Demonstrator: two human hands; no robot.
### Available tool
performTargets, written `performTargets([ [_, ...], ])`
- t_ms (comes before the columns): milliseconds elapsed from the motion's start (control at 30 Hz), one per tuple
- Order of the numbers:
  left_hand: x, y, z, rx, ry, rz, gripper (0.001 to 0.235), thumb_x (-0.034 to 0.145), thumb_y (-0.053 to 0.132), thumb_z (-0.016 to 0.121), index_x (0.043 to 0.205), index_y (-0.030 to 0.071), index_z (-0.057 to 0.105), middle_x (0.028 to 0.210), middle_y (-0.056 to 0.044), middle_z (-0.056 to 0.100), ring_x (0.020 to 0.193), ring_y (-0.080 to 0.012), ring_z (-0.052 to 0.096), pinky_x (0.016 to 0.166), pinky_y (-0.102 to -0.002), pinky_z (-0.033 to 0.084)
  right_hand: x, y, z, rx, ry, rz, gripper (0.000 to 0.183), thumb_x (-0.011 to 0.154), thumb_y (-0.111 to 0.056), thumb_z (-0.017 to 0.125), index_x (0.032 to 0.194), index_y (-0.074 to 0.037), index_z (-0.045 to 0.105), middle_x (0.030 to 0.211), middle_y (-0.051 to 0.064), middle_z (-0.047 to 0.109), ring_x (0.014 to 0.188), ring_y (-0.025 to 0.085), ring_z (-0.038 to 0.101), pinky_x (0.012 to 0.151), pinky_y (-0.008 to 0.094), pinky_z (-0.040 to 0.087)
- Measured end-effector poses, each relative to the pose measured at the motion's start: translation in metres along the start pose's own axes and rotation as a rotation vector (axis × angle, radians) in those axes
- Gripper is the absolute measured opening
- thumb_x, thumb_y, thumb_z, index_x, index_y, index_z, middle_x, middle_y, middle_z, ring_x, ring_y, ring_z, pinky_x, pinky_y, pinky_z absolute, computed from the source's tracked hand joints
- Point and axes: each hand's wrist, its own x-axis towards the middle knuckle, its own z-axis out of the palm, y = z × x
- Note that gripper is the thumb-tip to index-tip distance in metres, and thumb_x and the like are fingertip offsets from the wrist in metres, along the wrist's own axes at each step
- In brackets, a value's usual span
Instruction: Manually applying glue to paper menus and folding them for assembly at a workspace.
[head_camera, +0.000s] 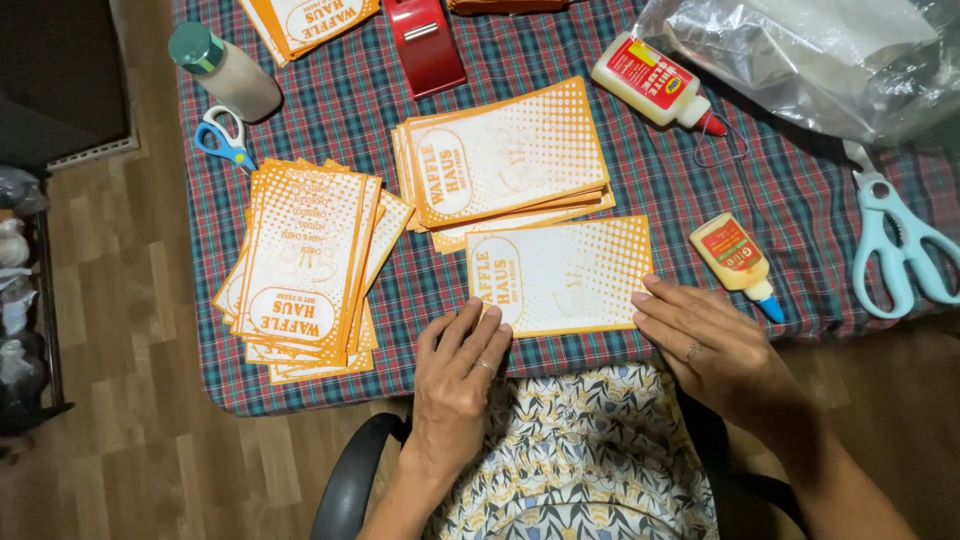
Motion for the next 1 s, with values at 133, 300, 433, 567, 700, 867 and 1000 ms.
performTargets([
  [133,0.005,0.004,-0.001,-0.006,0.024,-0.008,0.031,0.091,-0.016,0.068,0.12,-0.005,0.069,0.126,-0.022,0.071,0.121,-0.0443,0.066,0.099,-0.059,0.049,-0.001,0.001,-0.002,-0.001,-0.017,-0.012,0.032,0.088,0.008,0.074,0.118,-0.001,0.07,0.128,0.015,0.071,0.128,0.035,0.067,0.109,0.049,0.056],
  [300,0.001,0.004,0.002,-0.054,0.05,-0.054,0.03,0.091,-0.014,0.068,0.12,-0.004,0.069,0.127,-0.021,0.071,0.124,-0.0431,0.065,0.103,-0.058,0.047,-0.001,0.001,-0.001,-0.007,-0.007,-0.012,0.032,0.087,0.006,0.076,0.118,-0.003,0.071,0.128,0.013,0.072,0.127,0.032,0.068,0.107,0.047,0.056],
  [433,-0.001,0.004,0.004,-0.05,0.052,-0.081,0.036,0.086,-0.015,0.075,0.119,-0.002,0.07,0.126,-0.02,0.072,0.124,-0.0421,0.066,0.104,-0.058,0.047,0.006,-0.002,-0.004,-0.004,-0.012,0.0,0.033,0.086,0.006,0.078,0.117,-0.003,0.071,0.127,0.013,0.072,0.126,0.032,0.068,0.107,0.047,0.057],
  [567,-0.001,0.003,0.004,-0.054,0.049,-0.083,0.035,0.087,-0.011,0.076,0.12,-0.001,0.07,0.127,-0.019,0.072,0.125,-0.0413,0.066,0.104,-0.057,0.047,0.017,0.004,-0.008,0.036,-0.021,-0.02,0.019,0.088,0.008,0.071,0.106,0.001,0.069,0.114,0.016,0.073,0.112,0.035,0.071,0.1,0.048,0.059],
  [700,0.002,0.004,-0.001,-0.049,0.01,-0.089,0.041,0.081,-0.011,0.081,0.12,-0.002,0.07,0.127,-0.019,0.072,0.125,-0.0391,0.066,0.105,-0.057,0.046,0.021,0.015,-0.009,-0.054,-0.158,0.047,0.031,0.084,-0.008,0.078,0.112,0.002,0.072,0.114,0.017,0.072,0.118,0.034,0.064,0.108,0.048,0.051],
  [867,0.018,0.012,-0.009,-0.025,0.005,-0.106,0.03,0.083,-0.008,0.078,0.112,-0.003,0.072,0.121,-0.019,0.073,0.118,-0.038,0.067,0.101,-0.056,0.046,0.027,0.022,-0.02,-0.222,-0.324,0.167,0.064,0.088,-0.03,0.066,0.145,-0.006,0.049,0.155,0.011,0.05,0.154,0.041,0.027,0.121,0.063,0.022],
  [1000,0.043,0.028,-0.006,0.14,0.017,-0.214,0.013,0.09,0.014,0.074,0.088,0.001,0.073,0.095,-0.014,0.074,0.095,-0.031,0.064,0.086,-0.046,0.046,0.031,0.033,-0.017,-0.295,-0.457,0.171,0.098,0.081,-0.034,0.068,0.163,-0.007,0.022,0.172,0.01,0.021,0.158,0.048,-0.003,0.122,0.066,0.001],
])
